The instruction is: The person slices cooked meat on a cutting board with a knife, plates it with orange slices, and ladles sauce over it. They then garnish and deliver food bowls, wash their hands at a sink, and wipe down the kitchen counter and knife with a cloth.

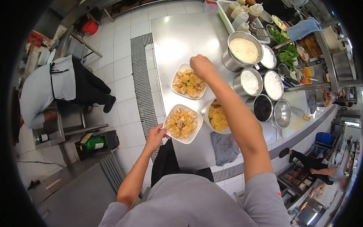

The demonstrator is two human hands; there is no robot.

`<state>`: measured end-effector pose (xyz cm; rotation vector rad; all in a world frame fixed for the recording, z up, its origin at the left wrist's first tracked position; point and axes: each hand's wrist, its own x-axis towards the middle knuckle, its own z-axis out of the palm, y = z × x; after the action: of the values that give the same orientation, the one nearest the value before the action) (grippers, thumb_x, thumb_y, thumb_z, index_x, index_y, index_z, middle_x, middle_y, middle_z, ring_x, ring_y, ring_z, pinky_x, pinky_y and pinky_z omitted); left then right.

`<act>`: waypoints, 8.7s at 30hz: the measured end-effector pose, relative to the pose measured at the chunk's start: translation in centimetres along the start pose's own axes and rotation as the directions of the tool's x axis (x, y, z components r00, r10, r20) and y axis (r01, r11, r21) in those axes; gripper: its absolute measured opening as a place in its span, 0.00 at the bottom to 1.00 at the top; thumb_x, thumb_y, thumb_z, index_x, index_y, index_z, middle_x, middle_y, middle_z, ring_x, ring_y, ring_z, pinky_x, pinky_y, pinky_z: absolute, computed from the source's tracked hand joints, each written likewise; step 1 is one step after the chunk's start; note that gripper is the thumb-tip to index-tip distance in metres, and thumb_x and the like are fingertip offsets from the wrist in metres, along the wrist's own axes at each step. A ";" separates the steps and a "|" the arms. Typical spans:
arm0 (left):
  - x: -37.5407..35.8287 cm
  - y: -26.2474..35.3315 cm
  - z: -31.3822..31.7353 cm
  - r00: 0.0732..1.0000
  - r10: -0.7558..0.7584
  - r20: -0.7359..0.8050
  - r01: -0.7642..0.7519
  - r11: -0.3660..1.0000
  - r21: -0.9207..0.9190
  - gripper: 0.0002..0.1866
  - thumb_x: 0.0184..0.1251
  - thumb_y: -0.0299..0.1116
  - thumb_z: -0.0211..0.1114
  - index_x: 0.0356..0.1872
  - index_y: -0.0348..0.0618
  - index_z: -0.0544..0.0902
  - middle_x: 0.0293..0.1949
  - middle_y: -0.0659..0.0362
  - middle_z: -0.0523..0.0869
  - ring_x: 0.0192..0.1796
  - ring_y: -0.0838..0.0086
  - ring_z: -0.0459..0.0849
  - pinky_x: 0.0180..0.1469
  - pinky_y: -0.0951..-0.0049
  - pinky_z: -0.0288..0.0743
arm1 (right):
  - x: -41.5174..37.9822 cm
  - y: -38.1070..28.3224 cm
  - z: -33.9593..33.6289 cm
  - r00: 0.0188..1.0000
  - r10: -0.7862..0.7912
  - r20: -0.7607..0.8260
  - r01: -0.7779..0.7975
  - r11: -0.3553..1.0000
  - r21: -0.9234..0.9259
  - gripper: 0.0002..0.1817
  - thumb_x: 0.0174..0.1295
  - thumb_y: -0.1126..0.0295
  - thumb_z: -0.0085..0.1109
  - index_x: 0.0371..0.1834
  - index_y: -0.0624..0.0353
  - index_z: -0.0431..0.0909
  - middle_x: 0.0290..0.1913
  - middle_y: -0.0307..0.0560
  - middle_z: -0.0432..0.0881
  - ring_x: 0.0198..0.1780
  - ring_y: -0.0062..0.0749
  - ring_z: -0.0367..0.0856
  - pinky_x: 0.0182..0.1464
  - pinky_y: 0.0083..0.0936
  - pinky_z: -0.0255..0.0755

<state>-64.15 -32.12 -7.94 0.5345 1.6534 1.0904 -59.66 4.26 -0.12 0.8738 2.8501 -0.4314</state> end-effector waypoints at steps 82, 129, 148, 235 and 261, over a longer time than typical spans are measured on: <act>2.3 3.8 -2.1 0.971 0.100 -0.219 -0.115 0.992 -0.055 0.16 0.73 0.27 0.57 0.57 0.32 0.82 0.36 0.61 0.88 0.33 0.83 0.78 0.38 0.80 0.74 | -17.4 -9.9 2.7 0.974 -0.204 0.095 0.199 0.978 0.053 0.08 0.56 0.73 0.60 0.34 0.63 0.87 0.39 0.56 0.87 0.47 0.46 0.88 0.47 0.39 0.82; -0.4 2.4 -3.2 0.948 0.098 -0.303 -0.118 0.992 -0.049 0.14 0.77 0.27 0.58 0.58 0.33 0.82 0.37 0.60 0.88 0.33 0.83 0.77 0.37 0.81 0.73 | -22.4 1.6 -3.4 0.971 0.223 -0.083 -0.220 0.975 0.040 0.05 0.57 0.74 0.62 0.33 0.63 0.87 0.38 0.58 0.85 0.40 0.55 0.86 0.45 0.44 0.81; -1.8 3.5 -4.6 0.923 0.080 -0.376 -0.123 0.988 -0.091 0.14 0.77 0.26 0.58 0.58 0.33 0.82 0.37 0.59 0.88 0.32 0.83 0.76 0.38 0.80 0.73 | -14.2 0.5 -10.5 0.997 0.022 0.067 -0.034 0.983 0.181 0.15 0.58 0.76 0.62 0.48 0.60 0.89 0.44 0.59 0.89 0.49 0.51 0.88 0.54 0.39 0.82; 2.2 0.2 -0.2 0.978 0.060 -0.198 -0.061 0.998 -0.003 0.20 0.71 0.36 0.67 0.57 0.32 0.82 0.33 0.60 0.89 0.30 0.81 0.80 0.34 0.78 0.71 | -23.6 2.6 -5.3 0.991 0.131 -0.017 -0.130 0.990 0.049 0.04 0.57 0.77 0.60 0.31 0.66 0.85 0.33 0.63 0.86 0.38 0.56 0.87 0.42 0.44 0.82; 2.0 0.3 2.4 0.979 -0.125 -0.162 0.091 0.975 -0.203 0.08 0.62 0.24 0.64 0.40 0.39 0.76 0.30 0.57 0.87 0.27 0.75 0.86 0.31 0.76 0.72 | -22.9 -11.8 10.1 0.724 0.690 -0.019 -0.388 0.429 0.816 0.11 0.63 0.76 0.57 0.42 0.71 0.86 0.31 0.59 0.88 0.35 0.49 0.90 0.43 0.37 0.81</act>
<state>-62.75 -29.44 -8.79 0.2245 1.6812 1.2299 -47.01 -20.27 -2.26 2.1550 2.2880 -1.5982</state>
